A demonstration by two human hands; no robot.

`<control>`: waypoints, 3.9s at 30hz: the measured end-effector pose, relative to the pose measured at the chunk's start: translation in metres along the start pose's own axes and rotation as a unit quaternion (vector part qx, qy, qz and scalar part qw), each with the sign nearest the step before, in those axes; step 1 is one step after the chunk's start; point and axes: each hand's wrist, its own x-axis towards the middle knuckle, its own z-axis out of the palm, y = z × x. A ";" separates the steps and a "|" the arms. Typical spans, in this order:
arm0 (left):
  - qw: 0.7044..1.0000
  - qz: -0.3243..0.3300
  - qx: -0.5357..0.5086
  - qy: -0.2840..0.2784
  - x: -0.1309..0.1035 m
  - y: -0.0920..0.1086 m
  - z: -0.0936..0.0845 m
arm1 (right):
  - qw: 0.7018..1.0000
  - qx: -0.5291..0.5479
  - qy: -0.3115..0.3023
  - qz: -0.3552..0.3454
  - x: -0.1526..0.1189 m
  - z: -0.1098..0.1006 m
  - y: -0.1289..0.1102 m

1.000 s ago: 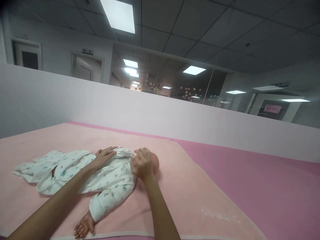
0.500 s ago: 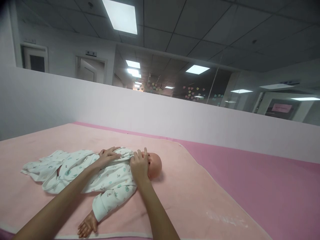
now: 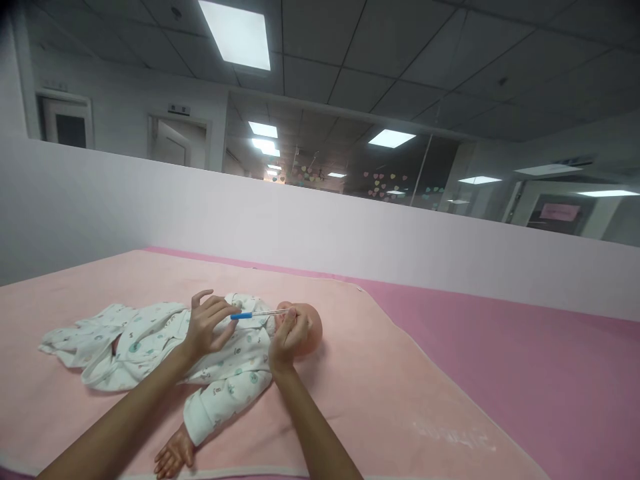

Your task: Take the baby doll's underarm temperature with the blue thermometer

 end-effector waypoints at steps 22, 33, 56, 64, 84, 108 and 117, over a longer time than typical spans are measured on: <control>0.976 0.041 0.020 0.212 -0.006 -0.007 0.010 | 0.969 -0.015 -0.027 -0.246 -0.019 0.005 0.002; 0.997 -0.025 -0.055 0.049 0.007 0.019 -0.002 | 0.969 -0.108 0.004 -0.222 0.018 -0.087 -0.030; 0.943 -0.083 -0.193 -0.259 0.006 0.002 0.030 | 0.804 -0.421 -0.396 -0.138 -0.012 0.020 -0.022; 0.927 -0.120 -0.287 -0.211 0.008 0.005 0.029 | 0.892 -0.291 -0.322 -0.128 -0.031 0.011 0.010; 0.900 -0.215 -0.342 -0.167 0.005 0.008 0.030 | 0.977 -0.055 -0.198 -0.051 -0.031 0.015 0.022; 0.932 -0.185 -0.275 -0.149 0.007 0.011 0.029 | 0.978 -0.041 -0.203 -0.030 -0.032 0.017 0.024; 0.909 -0.219 -0.310 -0.173 0.008 0.005 0.034 | 0.978 -0.032 -0.203 -0.025 -0.032 0.016 0.022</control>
